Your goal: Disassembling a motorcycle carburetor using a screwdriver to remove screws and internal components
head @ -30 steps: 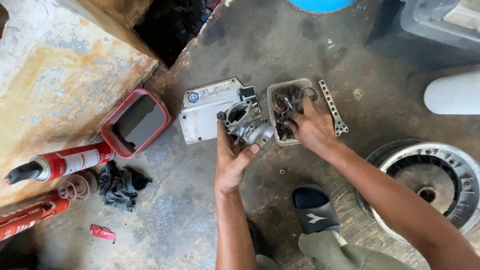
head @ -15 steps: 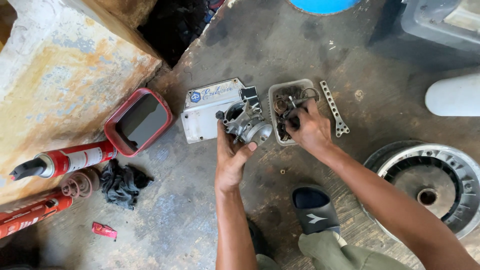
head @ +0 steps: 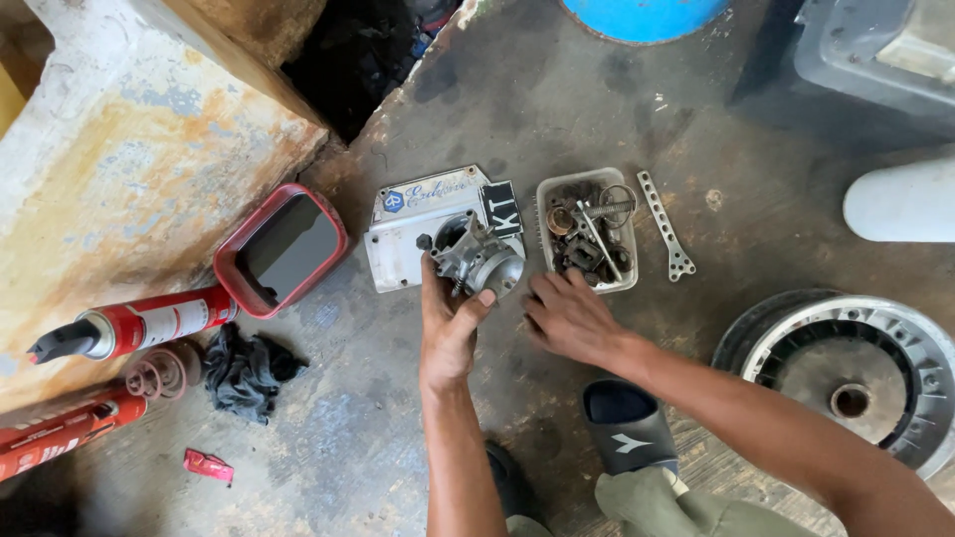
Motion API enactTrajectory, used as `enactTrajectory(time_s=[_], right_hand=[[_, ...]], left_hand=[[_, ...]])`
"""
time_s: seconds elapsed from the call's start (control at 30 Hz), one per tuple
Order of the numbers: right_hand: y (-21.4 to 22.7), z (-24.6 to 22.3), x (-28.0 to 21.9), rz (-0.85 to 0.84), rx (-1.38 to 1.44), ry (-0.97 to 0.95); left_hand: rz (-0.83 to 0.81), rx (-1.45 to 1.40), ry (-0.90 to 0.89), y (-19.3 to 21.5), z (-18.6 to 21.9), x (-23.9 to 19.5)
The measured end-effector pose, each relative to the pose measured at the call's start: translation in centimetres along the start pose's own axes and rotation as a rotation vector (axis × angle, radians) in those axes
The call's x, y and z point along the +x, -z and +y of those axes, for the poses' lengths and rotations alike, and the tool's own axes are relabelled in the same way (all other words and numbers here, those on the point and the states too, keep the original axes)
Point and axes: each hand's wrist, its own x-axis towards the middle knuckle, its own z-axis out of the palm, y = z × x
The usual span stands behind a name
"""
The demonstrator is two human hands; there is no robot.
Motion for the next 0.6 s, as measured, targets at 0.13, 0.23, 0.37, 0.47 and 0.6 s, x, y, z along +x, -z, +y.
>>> enactTrajectory(time_s=[0.13, 0.23, 0.37, 0.47, 0.6], right_hand=[[0.7, 3.2, 3.6, 0.006, -0.127, -0.118], [1.3, 4.9, 5.2, -0.274, -0.109, -0.357], [2.2, 5.4, 5.5, -0.451, -0.151, -0.508], [3.5, 5.2, 6.0, -0.456, -0.168, -0.571], [2.9, 6.0, 6.4, -0.435, -0.227, -0.521]], left_hand=[[0.028, -0.019, -0.019, -0.1, 0.4, -0.3], [0.038, 0.023, -0.002, -0.5, 1.6, -0.5], [0.05, 0.092, 0.059, -0.9, 2.9, -0.7], [0.055, 0.128, 0.087, -0.6, 3.4, -1.0], [0.051, 0.1, 0.058, -0.2, 2.8, -0.8]])
